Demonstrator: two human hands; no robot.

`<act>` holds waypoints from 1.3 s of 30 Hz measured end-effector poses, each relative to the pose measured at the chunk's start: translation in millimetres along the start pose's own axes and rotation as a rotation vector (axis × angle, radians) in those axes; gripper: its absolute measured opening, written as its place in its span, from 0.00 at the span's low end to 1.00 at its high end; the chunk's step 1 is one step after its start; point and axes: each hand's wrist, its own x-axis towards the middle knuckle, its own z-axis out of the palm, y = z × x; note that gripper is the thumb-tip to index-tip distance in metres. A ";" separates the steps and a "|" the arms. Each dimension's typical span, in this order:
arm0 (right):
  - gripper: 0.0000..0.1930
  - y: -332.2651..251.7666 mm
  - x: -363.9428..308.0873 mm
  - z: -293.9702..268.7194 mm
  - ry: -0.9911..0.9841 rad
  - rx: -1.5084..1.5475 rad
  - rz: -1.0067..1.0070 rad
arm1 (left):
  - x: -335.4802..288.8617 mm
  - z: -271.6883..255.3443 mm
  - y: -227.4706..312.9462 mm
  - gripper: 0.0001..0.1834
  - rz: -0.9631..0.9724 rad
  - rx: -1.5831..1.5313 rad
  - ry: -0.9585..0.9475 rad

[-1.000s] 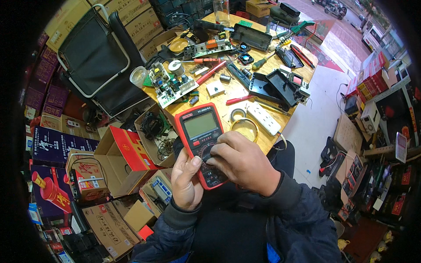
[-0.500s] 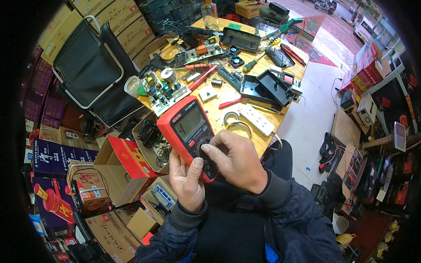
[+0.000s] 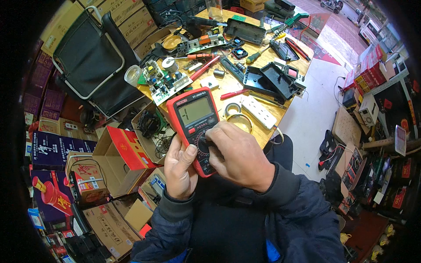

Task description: The person sits on the floor and uses a multimeter to test small electronic components on a cluttered workbench. They pick up components, connect the multimeter probes to their leads, and observe the readings on the multimeter display.

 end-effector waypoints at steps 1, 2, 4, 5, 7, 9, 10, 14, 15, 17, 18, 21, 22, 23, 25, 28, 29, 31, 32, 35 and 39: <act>0.17 1.7 1.5 -2.6 -0.026 -0.023 -0.046 | 1.5 -1.8 2.0 0.34 -0.035 -0.042 -0.020; 0.18 3.0 2.7 -5.6 -0.053 -0.046 -0.080 | 2.8 -2.9 3.0 0.34 -0.071 -0.091 -0.038; 0.19 5.5 4.7 -13.0 -0.113 -0.073 -0.144 | 4.0 -3.5 3.3 0.33 -0.095 -0.106 -0.075; 0.19 6.5 5.6 -17.2 -0.144 -0.078 -0.174 | 4.1 -3.6 3.6 0.33 -0.107 -0.113 -0.091; 0.20 7.3 6.7 -23.9 -0.195 -0.083 -0.221 | 3.0 -3.1 4.0 0.32 -0.122 -0.121 -0.108; 0.20 7.6 8.4 -28.1 -0.232 -0.084 -0.252 | 2.7 -2.0 3.7 0.32 -0.122 -0.130 -0.120; 0.20 7.5 9.2 -28.5 -0.223 -0.083 -0.258 | 2.9 -1.4 3.5 0.32 -0.121 -0.119 -0.111; 0.20 9.7 6.9 -31.7 -0.163 -0.075 -0.264 | 3.8 -0.3 4.2 0.32 -0.104 -0.110 -0.112; 0.19 11.7 4.4 -33.5 -0.142 -0.075 -0.265 | 3.9 -0.5 5.2 0.31 -0.098 -0.117 -0.118; 0.17 15.4 -6.1 -38.4 -0.054 0.016 -0.087 | 4.2 -1.0 6.9 0.32 -0.087 -0.109 -0.106; 0.16 17.1 -13.4 -41.5 -0.010 0.061 0.002 | 4.5 -1.6 7.5 0.33 -0.079 -0.121 -0.108; 0.21 19.1 -34.2 -38.5 0.126 0.343 0.419 | 0.4 -7.0 11.3 0.34 -0.053 -0.147 -0.078; 0.23 17.4 -40.7 -34.2 0.174 0.473 0.643 | -1.7 -8.8 11.5 0.36 -0.035 -0.171 -0.048; 0.30 14.2 -48.2 -31.6 0.081 0.562 0.548 | -3.8 -12.0 13.1 0.36 -0.017 -0.227 -0.043; 0.36 -5.4 -70.9 -20.7 -0.109 0.579 0.352 | -7.5 -17.7 16.3 0.37 0.058 -0.317 -0.003; 0.32 -19.2 -100.4 -12.9 -0.452 0.544 0.443 | -11.7 -27.3 33.3 0.34 0.264 -0.367 0.059; 0.23 -15.8 -108.8 -13.5 -0.421 0.373 0.389 | -8.4 -32.4 44.3 0.33 0.340 -0.361 -0.010; 0.11 -2.0 -127.4 -20.9 -0.234 0.217 0.372 | -4.5 -43.5 76.0 0.32 0.469 -0.306 -0.016; 0.09 6.9 -138.3 -26.5 -0.163 0.170 0.422 | -4.1 -48.3 93.0 0.31 0.523 -0.258 0.045; 0.06 34.8 -178.9 -42.4 0.083 0.066 0.640 | 4.5 -60.1 134.2 0.29 0.632 -0.243 -0.124; 0.09 86.9 -242.3 -62.9 0.412 -0.081 0.839 | 23.4 -64.5 147.8 0.28 0.824 -0.172 0.132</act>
